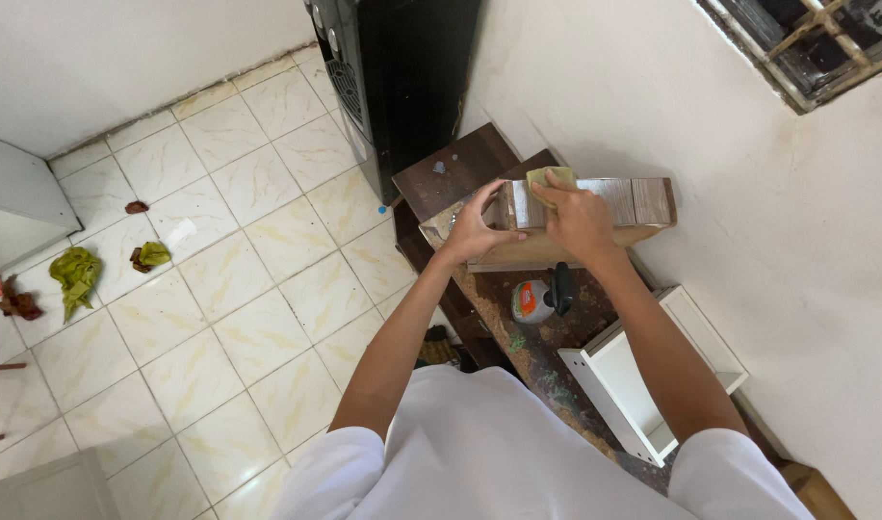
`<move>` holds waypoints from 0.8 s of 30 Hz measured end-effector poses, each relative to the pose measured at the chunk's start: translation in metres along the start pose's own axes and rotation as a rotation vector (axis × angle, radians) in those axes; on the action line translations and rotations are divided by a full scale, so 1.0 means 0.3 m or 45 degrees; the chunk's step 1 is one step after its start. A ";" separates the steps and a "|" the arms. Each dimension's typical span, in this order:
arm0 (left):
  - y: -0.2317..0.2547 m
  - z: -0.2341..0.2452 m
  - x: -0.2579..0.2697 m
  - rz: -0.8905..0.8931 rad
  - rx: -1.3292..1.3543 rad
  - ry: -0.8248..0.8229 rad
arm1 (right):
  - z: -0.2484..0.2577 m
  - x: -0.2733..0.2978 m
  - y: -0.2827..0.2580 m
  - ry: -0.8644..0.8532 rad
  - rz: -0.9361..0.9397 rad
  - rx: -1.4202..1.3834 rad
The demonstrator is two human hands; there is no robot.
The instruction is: The person sprays a cloth with liquid from a spray bottle and wipes the top surface of a small wooden drawer unit. They repeatedly spray the cloth and rub the surface in circular motions, covering the entire top area.
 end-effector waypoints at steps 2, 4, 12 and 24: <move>-0.002 0.003 -0.001 -0.030 0.005 -0.001 | 0.004 0.044 -0.049 0.132 0.199 -0.104; -0.008 -0.001 -0.001 0.020 -0.016 -0.008 | 0.022 0.133 -0.063 0.167 0.304 -0.134; -0.022 -0.007 0.004 0.013 -0.005 -0.006 | 0.046 0.078 0.088 -0.028 -0.181 -0.063; -0.030 0.008 -0.008 -0.015 0.057 -0.048 | 0.057 0.196 0.024 -0.061 -0.044 -0.031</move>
Point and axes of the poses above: each hand's wrist, its own x-axis away from the middle knuckle, its own z-axis out of the back of the hand, y = z × x, the point moved 6 cm from there along -x, towards the middle knuckle, and after that the axes turned 8 degrees about -y, right-handed, at the moved point
